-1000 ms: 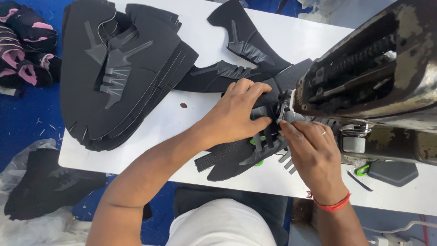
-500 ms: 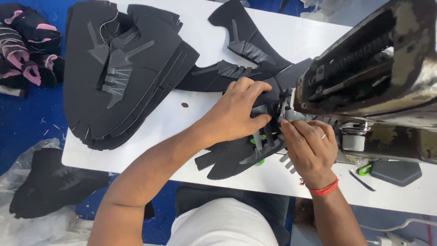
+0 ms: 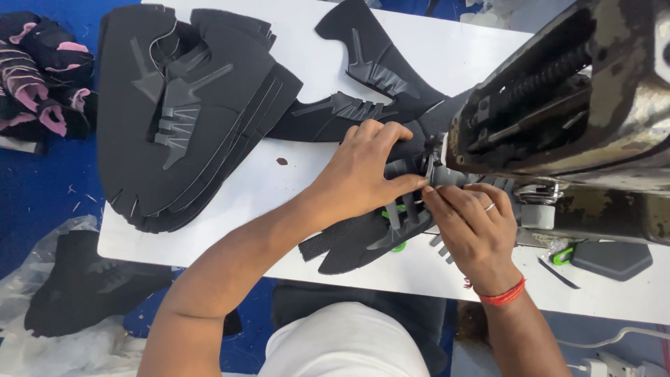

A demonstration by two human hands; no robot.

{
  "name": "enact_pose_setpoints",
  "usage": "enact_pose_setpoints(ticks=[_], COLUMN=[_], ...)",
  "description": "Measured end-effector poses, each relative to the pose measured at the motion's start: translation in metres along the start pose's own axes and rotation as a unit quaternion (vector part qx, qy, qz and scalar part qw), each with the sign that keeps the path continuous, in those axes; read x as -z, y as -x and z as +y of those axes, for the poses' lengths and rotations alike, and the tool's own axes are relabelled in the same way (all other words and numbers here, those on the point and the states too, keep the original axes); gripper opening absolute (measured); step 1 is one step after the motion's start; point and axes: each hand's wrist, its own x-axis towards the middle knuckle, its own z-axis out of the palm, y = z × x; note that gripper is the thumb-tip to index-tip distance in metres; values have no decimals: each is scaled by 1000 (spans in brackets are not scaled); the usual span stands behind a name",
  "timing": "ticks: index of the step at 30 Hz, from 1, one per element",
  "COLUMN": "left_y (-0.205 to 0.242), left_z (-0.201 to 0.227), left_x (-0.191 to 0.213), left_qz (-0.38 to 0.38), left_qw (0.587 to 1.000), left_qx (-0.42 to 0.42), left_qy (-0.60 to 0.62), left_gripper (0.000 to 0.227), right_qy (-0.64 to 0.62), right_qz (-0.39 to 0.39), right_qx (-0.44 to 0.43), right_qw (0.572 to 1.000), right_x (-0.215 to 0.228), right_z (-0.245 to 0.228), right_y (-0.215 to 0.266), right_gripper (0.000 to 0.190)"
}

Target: The person uses a sewing machine to stitch black fabric pieces that have grey plastic inserts. They guide the material under the needle, sew along the edges, and then use green scissors to cut the thread. The finished pieces are placed on a pile to the left.

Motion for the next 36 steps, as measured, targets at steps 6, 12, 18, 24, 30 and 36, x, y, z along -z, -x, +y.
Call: enact_pose_setpoints(ticks=[6,12,18,24,30,36], left_y=[2,0,1,2,0,-5], left_z=[-1,5,5,9,7,11], left_x=[-1,4,3,8,8,17], left_qz=[22,-3,4,-5,-5,-47], left_qw=[1000,1000,1000,1000,1000,998], left_qx=[-17,6,9,22,9,32], left_qy=[-6,-8,-13,-8,-18,-26], left_gripper=[70,72,73,76,78,77], right_qy=[-91,-175,-158,-160,-202,-172], right_qz=[32,22,4,-6,27,44], right_qx=[-78,-243,-156,-170,-224,-222], right_qw=[992,954,975,972,953,959], right_x=[3,4,-2,4,-4,-10], right_z=[-5,-2,3,0,-4,-4], right_y=[7,17,12,8,11,15], right_gripper=[32,27,32,32,29,29])
